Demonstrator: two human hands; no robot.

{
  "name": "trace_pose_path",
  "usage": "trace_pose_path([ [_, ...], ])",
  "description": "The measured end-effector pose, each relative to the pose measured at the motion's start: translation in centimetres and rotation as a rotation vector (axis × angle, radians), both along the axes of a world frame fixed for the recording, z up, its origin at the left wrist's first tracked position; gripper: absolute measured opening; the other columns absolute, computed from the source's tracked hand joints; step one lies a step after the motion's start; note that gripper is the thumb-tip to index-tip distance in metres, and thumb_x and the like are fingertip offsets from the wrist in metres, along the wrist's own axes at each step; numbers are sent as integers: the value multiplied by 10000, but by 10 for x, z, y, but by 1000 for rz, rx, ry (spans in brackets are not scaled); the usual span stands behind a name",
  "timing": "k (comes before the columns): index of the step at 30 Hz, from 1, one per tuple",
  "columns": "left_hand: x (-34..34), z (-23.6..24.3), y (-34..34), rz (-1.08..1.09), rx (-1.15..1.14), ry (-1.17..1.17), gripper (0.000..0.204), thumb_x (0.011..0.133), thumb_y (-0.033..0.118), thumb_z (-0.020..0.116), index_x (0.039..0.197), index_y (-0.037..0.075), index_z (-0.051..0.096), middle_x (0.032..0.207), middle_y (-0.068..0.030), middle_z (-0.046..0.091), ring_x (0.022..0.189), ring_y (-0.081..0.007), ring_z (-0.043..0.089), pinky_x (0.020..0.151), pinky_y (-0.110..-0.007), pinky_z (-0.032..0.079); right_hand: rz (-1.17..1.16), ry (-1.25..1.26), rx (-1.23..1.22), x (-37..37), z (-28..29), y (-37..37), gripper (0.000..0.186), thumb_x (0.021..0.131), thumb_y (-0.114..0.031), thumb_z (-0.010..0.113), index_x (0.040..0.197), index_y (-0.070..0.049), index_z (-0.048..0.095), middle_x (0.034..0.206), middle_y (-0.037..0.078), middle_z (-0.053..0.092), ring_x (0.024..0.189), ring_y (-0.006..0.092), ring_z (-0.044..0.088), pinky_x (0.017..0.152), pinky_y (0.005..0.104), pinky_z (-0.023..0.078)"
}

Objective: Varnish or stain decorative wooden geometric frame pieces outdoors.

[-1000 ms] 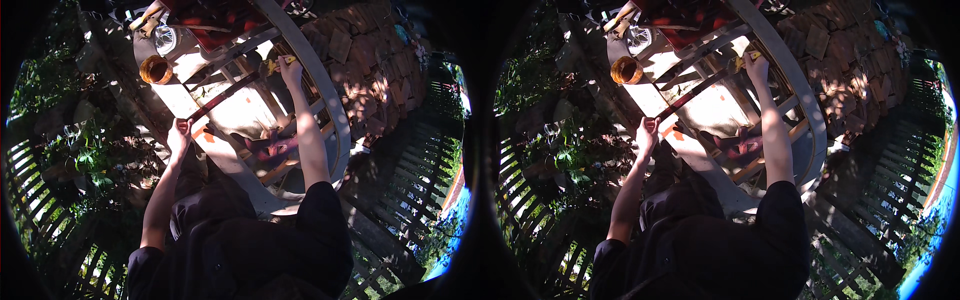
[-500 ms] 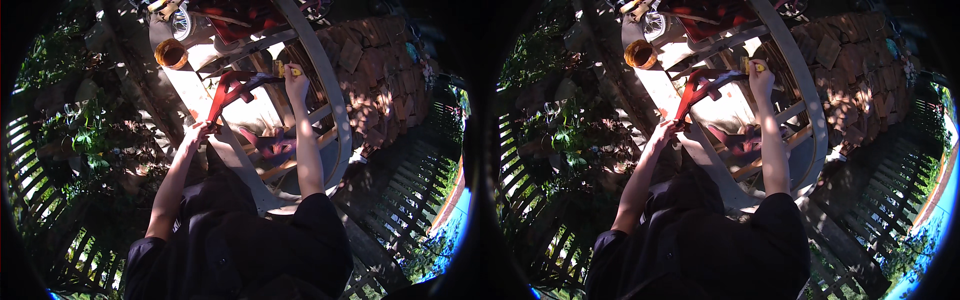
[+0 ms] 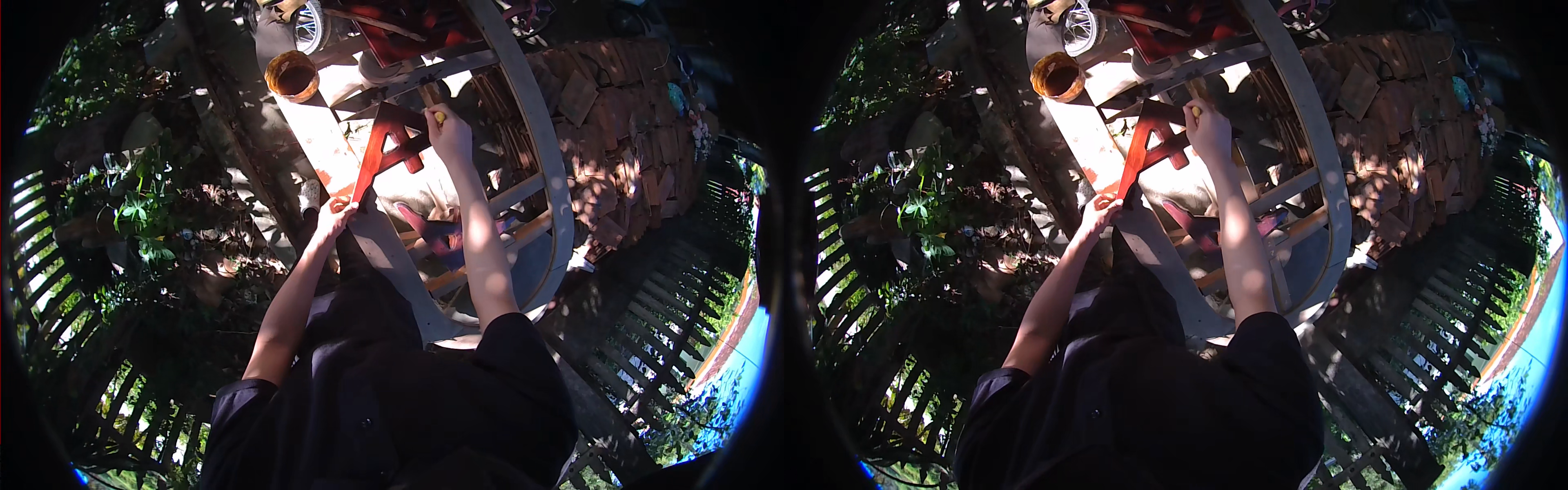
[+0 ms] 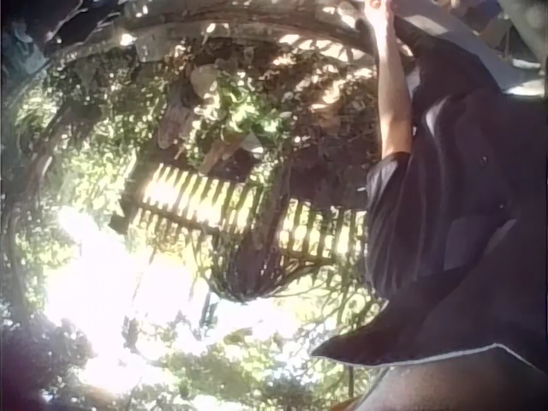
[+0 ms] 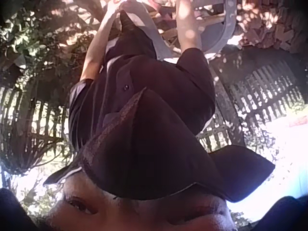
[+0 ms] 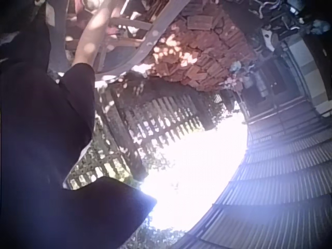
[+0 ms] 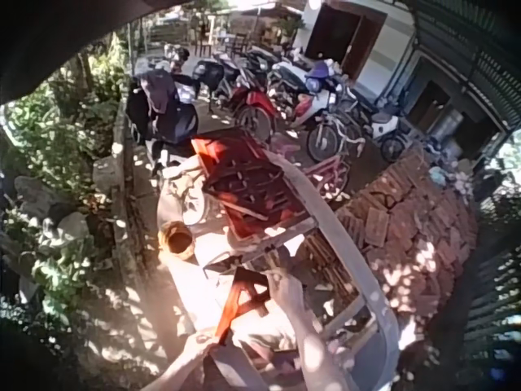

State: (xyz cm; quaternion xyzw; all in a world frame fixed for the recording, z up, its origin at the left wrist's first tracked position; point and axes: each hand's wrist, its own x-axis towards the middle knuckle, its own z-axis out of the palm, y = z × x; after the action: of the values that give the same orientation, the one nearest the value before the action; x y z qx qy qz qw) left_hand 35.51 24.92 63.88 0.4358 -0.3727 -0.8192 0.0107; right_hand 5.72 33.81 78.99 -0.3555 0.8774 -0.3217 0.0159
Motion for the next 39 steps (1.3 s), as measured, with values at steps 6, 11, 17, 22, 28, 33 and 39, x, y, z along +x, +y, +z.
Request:
trace_pose_path([
  [6,0,-4,-4,-2,34,3,375,745,166,878,936,46,578,849,-70,665,692,-143,640,599,-272,534,-109,-96,-31,-49,16,-20,183,936,-234,638,926,-52,650,814,151,698,681,293,697,602,381,533],
  [11,-7,16,-4,-73,-3,-121,370,742,164,880,928,47,582,857,-76,671,670,-141,637,578,-263,529,193,-416,63,-24,-17,-33,246,926,-235,681,911,8,646,770,84,713,637,127,689,594,285,540],
  [17,-3,1,-2,9,-7,-31,375,729,166,888,942,29,611,855,-74,674,676,-139,644,596,-270,547,-64,-99,39,-9,2,-33,234,938,-274,633,909,-42,654,679,175,660,684,343,691,580,401,529],
  [22,-3,9,-4,-80,-51,-174,381,727,184,888,939,26,613,855,-69,673,658,-130,641,596,-267,546,29,-133,139,40,-1,-12,228,930,-268,640,883,-45,634,711,202,646,729,394,672,589,440,513],
  [28,-9,14,0,-142,-20,-180,357,742,173,876,934,26,613,870,-73,677,684,-136,650,606,-265,548,-99,-129,-89,51,-1,-2,212,939,-251,645,895,-45,629,701,186,654,674,341,689,557,371,513],
  [33,-2,-6,2,-31,-39,-55,456,719,277,896,1004,34,636,845,-70,692,658,-149,671,561,-250,513,-53,-364,-82,38,-33,27,186,941,-183,667,905,-5,627,716,124,669,668,166,707,556,314,509],
  [39,-3,3,-3,-132,-80,-130,496,719,353,888,1017,45,639,845,-71,702,624,-137,668,492,-233,455,-18,-239,-96,48,-19,66,185,919,-217,669,920,-33,654,768,176,655,673,360,649,599,398,492],
])
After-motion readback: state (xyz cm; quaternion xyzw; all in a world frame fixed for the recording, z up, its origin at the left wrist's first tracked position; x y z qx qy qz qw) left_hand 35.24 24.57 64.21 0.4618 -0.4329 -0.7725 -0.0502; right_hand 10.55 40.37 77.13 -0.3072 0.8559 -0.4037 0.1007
